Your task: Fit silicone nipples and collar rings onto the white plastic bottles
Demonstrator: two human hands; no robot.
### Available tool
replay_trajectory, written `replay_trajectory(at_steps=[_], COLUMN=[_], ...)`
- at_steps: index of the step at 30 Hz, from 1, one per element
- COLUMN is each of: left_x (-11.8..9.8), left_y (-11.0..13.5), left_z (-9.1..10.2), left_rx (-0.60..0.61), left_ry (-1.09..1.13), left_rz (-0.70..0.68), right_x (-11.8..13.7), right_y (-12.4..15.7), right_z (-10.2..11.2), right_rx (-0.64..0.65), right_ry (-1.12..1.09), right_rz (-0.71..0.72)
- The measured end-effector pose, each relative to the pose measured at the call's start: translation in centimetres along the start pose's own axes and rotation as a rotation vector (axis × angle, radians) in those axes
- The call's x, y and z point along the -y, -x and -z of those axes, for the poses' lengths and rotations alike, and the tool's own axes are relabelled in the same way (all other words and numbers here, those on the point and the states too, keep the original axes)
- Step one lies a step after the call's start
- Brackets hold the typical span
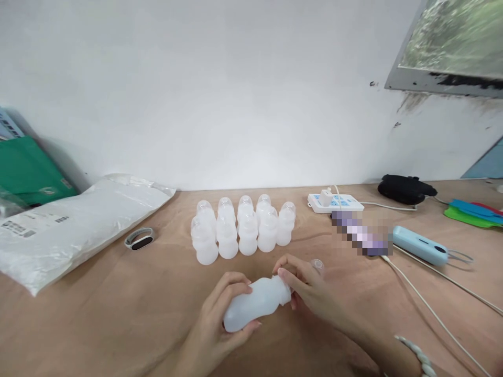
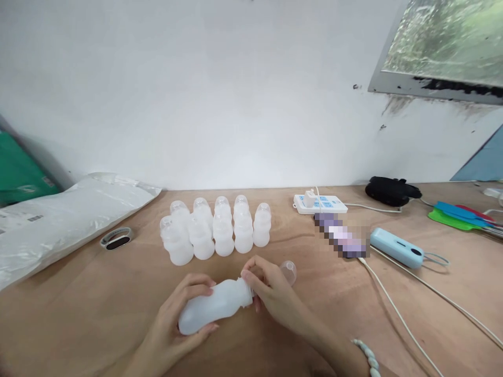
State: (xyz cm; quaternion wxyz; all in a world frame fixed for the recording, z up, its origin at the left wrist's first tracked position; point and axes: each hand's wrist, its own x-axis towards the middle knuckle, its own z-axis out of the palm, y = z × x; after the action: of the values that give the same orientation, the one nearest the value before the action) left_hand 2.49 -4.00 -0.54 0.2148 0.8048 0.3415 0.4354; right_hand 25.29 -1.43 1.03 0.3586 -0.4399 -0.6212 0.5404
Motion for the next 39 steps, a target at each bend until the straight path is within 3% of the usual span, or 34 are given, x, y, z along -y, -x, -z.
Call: replay_trajectory(at_steps=[9, 12, 16, 20, 27, 30, 34, 39], left_x=[0.6, 0.7, 0.8, 0.8, 0.7, 0.5, 0.2, 0.6], left_y=[-0.2, -0.1, 0.3, 0.8, 0.2, 0.2, 0.6, 1.1], left_z=[0.3, 0.1, -0.2, -0.3, -0.1, -0.3, -0.4, -0.4], left_rx=[-0.08, -0.054, -0.021, 0.008, -0.071, -0.06, -0.007, -0.055], left_ry=[0.148, 0.167, 0.077, -0.021, 0.135, 0.145, 0.037, -0.19], left_rz=[0.328, 0.28, 0.103, -0.024, 0.208, 0.205, 0.039, -0.204], right_x=[1.5, 1.1, -0.2, -0.6, 1.0, 1.1, 0.5, 1.2], right_y=[0.7, 0.5, -0.2, -0.6, 0.5, 0.7, 0.6, 1.0], right_z=[1.2, 0.9, 0.4, 0.1, 0.4, 0.2, -0.4, -0.8], right_rx=[0.083, 0.027, -0.016, 0.013, 0.085, 0.041, -0.059, -0.084], right_ry=[0.038, 0.05, -0.012, -0.05, 0.028, 0.106, 0.109, 0.082], right_rz=[0.097, 0.1, 0.058, -0.001, 0.107, 0.098, 0.046, 0.035])
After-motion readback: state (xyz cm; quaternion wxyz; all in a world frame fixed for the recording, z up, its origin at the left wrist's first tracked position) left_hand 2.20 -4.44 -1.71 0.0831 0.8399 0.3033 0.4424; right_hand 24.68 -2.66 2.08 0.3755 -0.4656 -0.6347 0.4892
